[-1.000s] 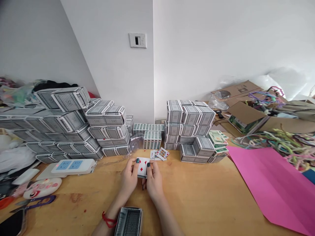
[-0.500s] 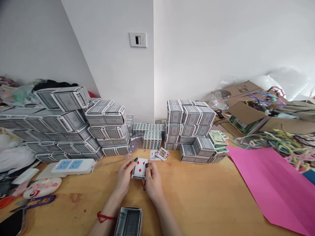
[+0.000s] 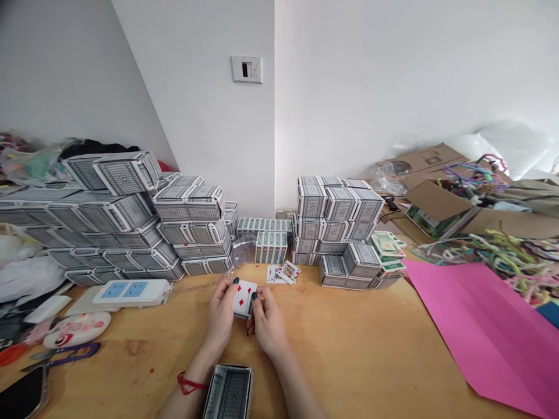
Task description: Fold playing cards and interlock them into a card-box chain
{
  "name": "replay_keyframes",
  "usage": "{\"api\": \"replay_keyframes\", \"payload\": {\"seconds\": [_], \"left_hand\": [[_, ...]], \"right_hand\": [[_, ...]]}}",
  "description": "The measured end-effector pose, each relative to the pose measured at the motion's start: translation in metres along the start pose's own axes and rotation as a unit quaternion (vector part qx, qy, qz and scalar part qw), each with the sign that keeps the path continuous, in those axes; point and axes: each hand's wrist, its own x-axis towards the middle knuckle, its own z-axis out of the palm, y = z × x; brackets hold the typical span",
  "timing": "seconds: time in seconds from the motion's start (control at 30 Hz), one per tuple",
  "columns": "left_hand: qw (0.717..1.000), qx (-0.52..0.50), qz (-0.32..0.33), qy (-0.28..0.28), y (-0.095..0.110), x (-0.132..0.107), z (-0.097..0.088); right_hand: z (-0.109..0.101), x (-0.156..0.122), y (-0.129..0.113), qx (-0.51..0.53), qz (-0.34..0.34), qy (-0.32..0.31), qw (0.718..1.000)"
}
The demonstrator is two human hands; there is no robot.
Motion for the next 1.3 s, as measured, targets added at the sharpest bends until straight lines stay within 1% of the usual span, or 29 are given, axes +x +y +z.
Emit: {"api": "replay_keyframes", "payload": {"seconds": [0.13, 0.3, 0.37, 0.47, 0.53, 0.7, 0.87, 1.03, 1.3], "left_hand": [[1.000, 0.001, -0.008, -0.005, 0.0012, -0.0010, 0.0015], [1.000, -0.001, -0.023, -0.005, 0.0045, -0.0024, 0.0042], [1.000, 0.000, -0.015, -0.021, 0.0062, -0.0034, 0.0055], [0.997, 0.032, 0.004, -0.065, 0.0071, -0.0052, 0.0070], [0.995, 0.053, 0.015, -0.084, 0.0061, -0.0061, 0.0078], [0.993, 0.072, 0.042, -0.079, 0.0035, -0.0065, 0.0081], [0.994, 0.066, 0.034, -0.082, 0.0064, -0.0070, 0.0076], [0.994, 0.068, 0.035, -0.082, 0.0079, -0.0091, 0.0074], [0.994, 0.067, 0.039, -0.074, 0.0043, -0.0084, 0.0081]], "right_hand": [[-0.0017, 0.0007, -0.0008, 0.007, -0.031, 0.037, 0.999], [-0.0022, 0.0027, -0.0064, 0.097, 0.000, 0.030, 0.995], [-0.0038, 0.0036, -0.0084, 0.106, -0.003, 0.056, 0.993], [-0.0069, 0.0047, -0.0094, 0.100, -0.020, 0.104, 0.989], [-0.0080, 0.0049, -0.0090, 0.096, -0.021, 0.116, 0.988], [-0.0071, 0.0050, -0.0073, 0.116, 0.002, 0.108, 0.987], [-0.0057, 0.0045, -0.0073, 0.145, 0.014, 0.095, 0.985], [-0.0065, 0.0037, -0.0059, 0.151, 0.006, 0.097, 0.984], [-0.0069, 0.0051, -0.0027, 0.164, 0.008, 0.104, 0.981]]}}
